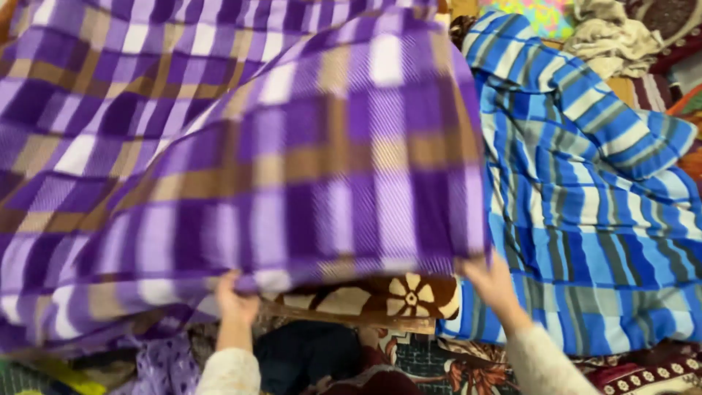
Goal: Spreading a blanket over a bed and arranging decorative pillows on top.
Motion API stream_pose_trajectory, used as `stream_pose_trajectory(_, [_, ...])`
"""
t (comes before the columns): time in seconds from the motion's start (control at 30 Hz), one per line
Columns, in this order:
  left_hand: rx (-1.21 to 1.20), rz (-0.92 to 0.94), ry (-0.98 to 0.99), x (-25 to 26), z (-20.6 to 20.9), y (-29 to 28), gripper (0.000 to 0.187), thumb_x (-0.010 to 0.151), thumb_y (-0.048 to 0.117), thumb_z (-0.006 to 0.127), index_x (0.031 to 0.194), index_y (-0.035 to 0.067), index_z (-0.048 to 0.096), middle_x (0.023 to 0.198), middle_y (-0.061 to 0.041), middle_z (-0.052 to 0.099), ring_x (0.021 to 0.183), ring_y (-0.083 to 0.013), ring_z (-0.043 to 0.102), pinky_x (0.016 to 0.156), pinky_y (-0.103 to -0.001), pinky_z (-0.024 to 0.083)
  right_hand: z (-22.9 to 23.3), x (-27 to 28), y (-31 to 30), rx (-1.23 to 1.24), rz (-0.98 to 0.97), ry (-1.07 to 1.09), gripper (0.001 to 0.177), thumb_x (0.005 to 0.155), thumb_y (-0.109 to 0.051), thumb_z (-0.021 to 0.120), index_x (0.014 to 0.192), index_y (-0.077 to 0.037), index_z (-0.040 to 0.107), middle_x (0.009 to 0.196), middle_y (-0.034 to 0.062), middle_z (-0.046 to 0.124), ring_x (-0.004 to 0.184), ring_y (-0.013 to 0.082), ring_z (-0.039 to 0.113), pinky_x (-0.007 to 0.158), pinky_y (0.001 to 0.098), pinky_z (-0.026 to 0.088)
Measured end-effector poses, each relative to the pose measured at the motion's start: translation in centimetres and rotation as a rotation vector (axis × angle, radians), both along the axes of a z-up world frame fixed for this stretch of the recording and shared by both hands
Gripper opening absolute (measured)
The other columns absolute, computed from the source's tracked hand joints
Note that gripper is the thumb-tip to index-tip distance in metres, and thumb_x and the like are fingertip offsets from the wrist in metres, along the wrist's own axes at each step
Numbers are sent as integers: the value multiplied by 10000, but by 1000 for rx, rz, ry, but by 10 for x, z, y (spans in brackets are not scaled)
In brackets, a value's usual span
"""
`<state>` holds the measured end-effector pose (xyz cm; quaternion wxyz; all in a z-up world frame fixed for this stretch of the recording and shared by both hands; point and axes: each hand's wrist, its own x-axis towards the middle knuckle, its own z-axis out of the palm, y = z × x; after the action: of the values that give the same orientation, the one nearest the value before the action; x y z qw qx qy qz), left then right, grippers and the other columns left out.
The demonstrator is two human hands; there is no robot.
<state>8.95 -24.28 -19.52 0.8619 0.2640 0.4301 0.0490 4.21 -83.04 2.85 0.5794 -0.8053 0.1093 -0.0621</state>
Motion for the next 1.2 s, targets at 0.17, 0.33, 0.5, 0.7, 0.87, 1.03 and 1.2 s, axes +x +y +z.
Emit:
stream_pose_trajectory(0.17, [778,-1032,494,-107,-53,3,552,728,584,824,1183,281,747,1273,-16,730,1199,-218,679,1002,-407,559,-109,-86,-54,-383,0,652,561,738,-487,839,1061,-30,806,1060,213,809,1083,397,718,985,538,529])
stream_pose_trajectory(0.33, [924,-882,489,-154,15,63,547,818,354,839,1312,140,739,1192,-205,774,1016,-360,776,786,-442,655,-100,14,-59,-538,90,740,663,614,-352,895,1124,66,833,1124,277,800,1144,454,711,995,564,530])
stream_pose_trajectory(0.5, [1140,-642,455,-144,93,114,424,867,420,765,1252,241,764,1179,-81,781,1175,-288,699,983,-414,561,-57,154,-3,-682,34,381,839,816,-517,784,1464,-10,619,1332,326,673,1237,476,633,1031,582,491])
stream_pose_trajectory(0.7, [1353,-640,-281,-71,320,4,255,985,205,618,1078,5,745,1040,-262,759,1078,-455,691,906,-568,530,-20,273,236,-803,423,-87,585,848,-371,794,1354,-96,688,1310,236,648,1260,424,634,1072,523,493])
stream_pose_trajectory(0.87, [1566,-812,-712,-121,506,-63,454,957,475,456,1041,100,699,1045,-153,753,1072,-361,718,937,-488,575,109,253,437,-1024,564,-256,450,873,-385,653,1248,-150,737,1315,187,663,1254,424,620,1039,536,516])
stream_pose_trajectory(1.03, [1551,-1109,-482,-171,593,-39,761,713,743,303,986,70,532,953,-125,599,778,-277,595,618,-410,473,203,209,553,-1097,568,-326,579,789,-379,658,1310,-128,675,1327,191,612,1275,422,526,1007,586,487])
stream_pose_trajectory(1.2, [1533,-1151,-765,-193,553,-2,329,1022,353,364,842,94,456,795,-91,562,633,-263,540,540,-437,401,251,123,601,-1086,672,-92,446,891,-330,621,1292,-145,687,1265,116,689,1182,336,636,923,525,552])
